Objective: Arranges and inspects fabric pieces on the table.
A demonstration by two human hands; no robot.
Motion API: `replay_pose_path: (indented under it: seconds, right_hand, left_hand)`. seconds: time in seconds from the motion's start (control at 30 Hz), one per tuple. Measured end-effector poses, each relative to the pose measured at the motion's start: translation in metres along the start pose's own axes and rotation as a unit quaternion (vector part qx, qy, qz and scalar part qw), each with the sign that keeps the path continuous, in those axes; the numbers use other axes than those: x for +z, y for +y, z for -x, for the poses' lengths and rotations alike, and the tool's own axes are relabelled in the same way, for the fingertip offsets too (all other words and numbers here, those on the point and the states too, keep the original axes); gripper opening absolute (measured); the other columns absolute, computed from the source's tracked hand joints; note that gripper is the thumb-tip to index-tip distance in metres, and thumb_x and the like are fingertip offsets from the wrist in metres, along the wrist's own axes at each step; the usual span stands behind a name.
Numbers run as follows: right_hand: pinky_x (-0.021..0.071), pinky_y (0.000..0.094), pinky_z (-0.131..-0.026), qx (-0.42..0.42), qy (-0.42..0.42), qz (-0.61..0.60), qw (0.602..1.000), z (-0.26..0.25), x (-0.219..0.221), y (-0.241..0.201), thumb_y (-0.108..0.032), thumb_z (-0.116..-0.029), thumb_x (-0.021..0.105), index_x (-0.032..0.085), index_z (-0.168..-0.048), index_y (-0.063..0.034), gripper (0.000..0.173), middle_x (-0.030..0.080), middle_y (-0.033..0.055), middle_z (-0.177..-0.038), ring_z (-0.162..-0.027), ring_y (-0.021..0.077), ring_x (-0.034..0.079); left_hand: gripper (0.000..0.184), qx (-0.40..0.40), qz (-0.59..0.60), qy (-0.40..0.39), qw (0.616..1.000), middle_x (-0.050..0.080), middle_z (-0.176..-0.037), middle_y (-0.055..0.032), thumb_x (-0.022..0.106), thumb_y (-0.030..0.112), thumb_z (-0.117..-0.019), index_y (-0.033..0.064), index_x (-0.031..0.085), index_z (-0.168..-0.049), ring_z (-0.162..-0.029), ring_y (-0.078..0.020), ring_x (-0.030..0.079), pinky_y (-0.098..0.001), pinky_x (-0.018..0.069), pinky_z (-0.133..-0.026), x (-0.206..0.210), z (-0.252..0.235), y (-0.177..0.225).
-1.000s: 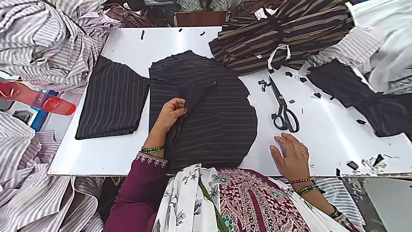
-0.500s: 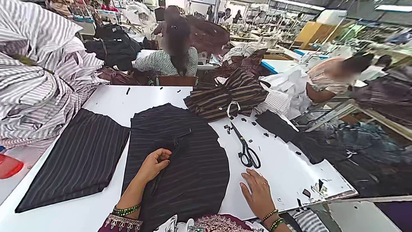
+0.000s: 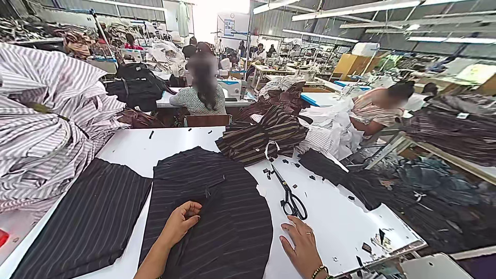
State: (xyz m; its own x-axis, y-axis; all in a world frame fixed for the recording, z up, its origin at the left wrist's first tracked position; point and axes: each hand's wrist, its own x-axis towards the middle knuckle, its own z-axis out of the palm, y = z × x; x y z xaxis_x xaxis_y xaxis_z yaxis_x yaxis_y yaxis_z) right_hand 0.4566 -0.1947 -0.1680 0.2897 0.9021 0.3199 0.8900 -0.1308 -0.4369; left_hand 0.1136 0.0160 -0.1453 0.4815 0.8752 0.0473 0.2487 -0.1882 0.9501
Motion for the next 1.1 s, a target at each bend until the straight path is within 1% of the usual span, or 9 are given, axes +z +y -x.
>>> replay_pose_path:
  seconds: [0.1,0.23,0.27,0.43,0.57,0.77,0.9,0.97,1.1]
  right_hand:
    - [0.0295,0.0718,-0.112,0.026,-0.029,0.009,0.999,-0.002,0.000,-0.001,-0.032,-0.0938,0.062,0.075,-0.116,-0.0019,0.039,0.056,0.0278,-0.142,-0.137,0.0513,0.048]
    - [0.0294,0.0701,-0.113,0.040,-0.059,0.024,0.997,-0.009,-0.004,-0.004,-0.031,-0.0970,0.061,0.071,-0.123,-0.0011,0.042,0.054,0.0278,-0.145,-0.139,0.0501,0.045]
    - [0.0296,0.0699,-0.113,0.039,-0.065,0.026,0.997,-0.007,-0.004,-0.005,-0.031,-0.0977,0.060,0.071,-0.124,-0.0005,0.042,0.053,0.0281,-0.146,-0.140,0.0501,0.045]
    - [0.0306,0.0699,-0.112,0.021,-0.060,0.035,0.997,-0.006,-0.004,-0.005,-0.031,-0.0991,0.057,0.069,-0.124,0.0019,0.043,0.055,0.0296,-0.143,-0.138,0.0515,0.045]
    - [0.0284,0.0701,-0.113,0.027,-0.060,0.037,0.997,-0.007,-0.005,-0.006,-0.030,-0.0991,0.055,0.069,-0.124,0.0026,0.043,0.054,0.0300,-0.143,-0.140,0.0517,0.044]
    - [0.0287,0.0689,-0.114,0.032,-0.061,0.046,0.997,-0.007,-0.005,-0.008,-0.030,-0.0995,0.054,0.068,-0.125,0.0022,0.043,0.054,0.0292,-0.144,-0.140,0.0512,0.044]
    - [0.0292,0.0674,-0.115,0.043,-0.060,0.055,0.996,-0.008,-0.002,-0.008,-0.030,-0.1001,0.054,0.068,-0.126,0.0016,0.043,0.055,0.0283,-0.143,-0.140,0.0501,0.044]
    - [0.0290,0.0670,-0.115,0.049,-0.060,0.060,0.995,-0.007,-0.002,-0.008,-0.030,-0.1001,0.055,0.067,-0.127,0.0024,0.043,0.055,0.0283,-0.144,-0.140,0.0498,0.044]
    - [0.0295,0.0657,-0.115,0.059,-0.057,0.066,0.994,-0.008,-0.003,-0.011,-0.028,-0.1003,0.056,0.067,-0.127,0.0026,0.042,0.055,0.0278,-0.144,-0.140,0.0488,0.044]
  left_hand:
    - [0.027,-0.004,-0.010,-0.001,1.000,0.070,-0.093,-0.0010,0.066,0.003,-0.0844,-0.0003,0.066,-0.111,-0.080,-0.0031,0.066,-0.0211,0.0541,-0.076,0.000,0.000,0.001]
    - [0.029,0.015,-0.059,-0.016,0.998,0.069,-0.104,-0.0150,0.065,0.003,-0.0897,-0.0069,0.064,-0.117,-0.089,-0.0167,0.068,-0.0353,0.0558,-0.085,-0.003,-0.003,0.007]
    - [0.030,0.019,-0.067,-0.023,0.997,0.069,-0.107,-0.0171,0.064,0.003,-0.0910,-0.0082,0.063,-0.119,-0.091,-0.0186,0.067,-0.0365,0.0556,-0.085,-0.004,-0.001,0.007]
    - [0.030,-0.010,-0.078,-0.042,0.996,0.068,-0.110,-0.0140,0.063,0.005,-0.0941,-0.0048,0.062,-0.123,-0.093,-0.0137,0.065,-0.0315,0.0531,-0.087,-0.007,0.000,0.011]
    - [0.027,-0.016,-0.056,-0.035,0.998,0.069,-0.107,-0.0113,0.064,0.003,-0.0935,-0.0035,0.064,-0.120,-0.091,-0.0085,0.065,-0.0261,0.0526,-0.085,-0.006,-0.001,0.010]
    - [0.026,-0.018,-0.052,-0.031,0.998,0.069,-0.105,-0.0091,0.065,0.005,-0.0927,-0.0012,0.066,-0.118,-0.088,-0.0066,0.064,-0.0247,0.0525,-0.083,-0.001,-0.001,0.006]
    - [0.027,-0.002,-0.092,-0.033,0.995,0.070,-0.108,-0.0141,0.066,0.007,-0.0938,-0.0021,0.067,-0.119,-0.093,-0.0142,0.067,-0.0300,0.0541,-0.087,0.001,0.000,0.007]
    - [0.028,0.012,-0.130,-0.044,0.990,0.069,-0.112,-0.0168,0.068,0.009,-0.0940,-0.0016,0.068,-0.120,-0.099,-0.0217,0.068,-0.0374,0.0544,-0.091,0.004,0.000,0.006]
    - [0.031,0.041,-0.231,-0.107,0.966,0.066,-0.128,-0.0177,0.064,0.017,-0.0986,0.0044,0.069,-0.127,-0.120,-0.0329,0.062,-0.0502,0.0461,-0.105,0.008,-0.001,0.013]
